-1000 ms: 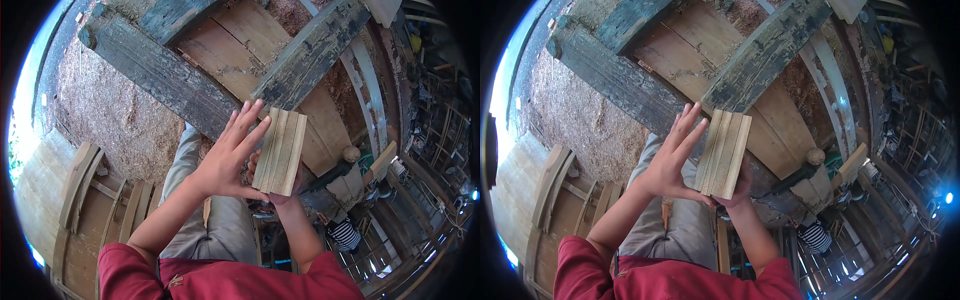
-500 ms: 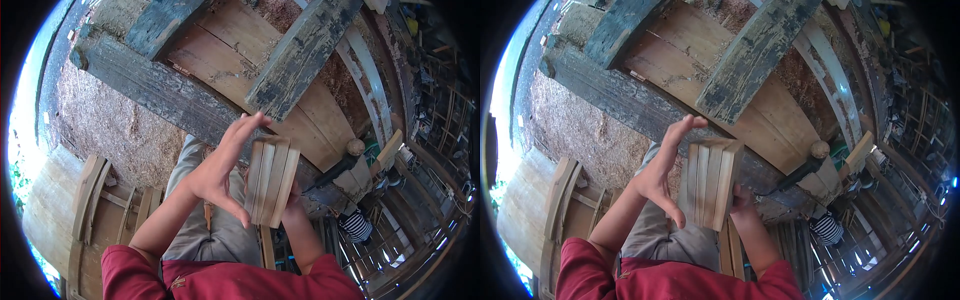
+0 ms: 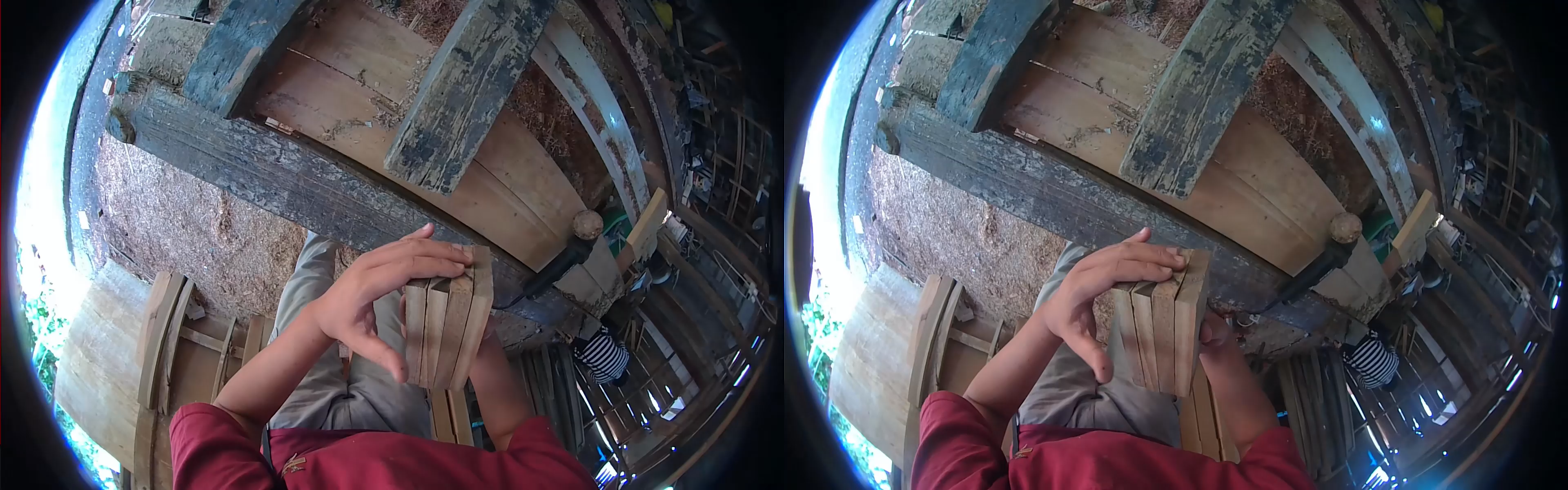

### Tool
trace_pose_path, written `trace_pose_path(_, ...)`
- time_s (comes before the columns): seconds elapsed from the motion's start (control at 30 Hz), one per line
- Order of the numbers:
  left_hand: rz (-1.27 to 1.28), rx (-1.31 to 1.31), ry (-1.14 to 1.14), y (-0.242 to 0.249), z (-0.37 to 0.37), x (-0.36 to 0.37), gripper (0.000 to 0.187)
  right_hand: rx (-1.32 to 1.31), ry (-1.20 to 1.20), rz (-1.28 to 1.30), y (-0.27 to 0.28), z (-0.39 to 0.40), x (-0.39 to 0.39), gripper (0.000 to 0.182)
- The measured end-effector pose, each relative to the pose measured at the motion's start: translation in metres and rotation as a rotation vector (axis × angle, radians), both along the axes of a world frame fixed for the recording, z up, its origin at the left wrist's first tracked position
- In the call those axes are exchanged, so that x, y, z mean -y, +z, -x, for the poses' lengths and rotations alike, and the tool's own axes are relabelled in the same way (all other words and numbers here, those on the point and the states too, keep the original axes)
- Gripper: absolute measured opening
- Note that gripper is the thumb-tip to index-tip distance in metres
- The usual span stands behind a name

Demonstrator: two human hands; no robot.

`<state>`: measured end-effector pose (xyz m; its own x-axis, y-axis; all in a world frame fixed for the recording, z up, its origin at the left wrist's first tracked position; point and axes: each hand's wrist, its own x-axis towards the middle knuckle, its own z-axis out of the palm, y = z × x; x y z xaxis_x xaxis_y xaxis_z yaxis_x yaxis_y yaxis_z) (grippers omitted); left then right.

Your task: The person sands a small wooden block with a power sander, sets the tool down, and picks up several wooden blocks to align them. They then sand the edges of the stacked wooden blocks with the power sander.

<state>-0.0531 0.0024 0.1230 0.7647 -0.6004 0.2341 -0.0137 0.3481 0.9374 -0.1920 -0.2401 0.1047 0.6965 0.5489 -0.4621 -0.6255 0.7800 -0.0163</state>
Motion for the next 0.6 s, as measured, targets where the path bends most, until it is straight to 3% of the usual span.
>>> trace_pose_path(0.2, 0.013, -0.149, 0.149, -0.009, 0.015, 0.024, 0.100, -0.065, -0.071, 0.000, 0.001, 0.007, -0.007, 0.098)
trace_pose_path(0.3, 0.105, -0.407, 0.278, -0.004, 0.026, 0.042, 0.071, -0.038, -0.080, -0.053, -0.006, 0.013, -0.009, 0.097)
trace_pose_path(0.33, 0.091, -0.426, 0.288, 0.001, 0.025, 0.044, 0.054, -0.006, -0.068, -0.088, -0.012, 0.016, -0.007, 0.096)
trace_pose_path(0.5, 0.059, -0.573, 0.340, 0.005, 0.024, 0.060, 0.029, -0.044, -0.120, -0.131, -0.018, 0.023, -0.008, 0.091)
trace_pose_path(0.6, 0.081, -0.808, 0.331, -0.002, 0.017, 0.065, 0.026, -0.134, -0.148, -0.053, -0.019, 0.020, -0.015, 0.093)
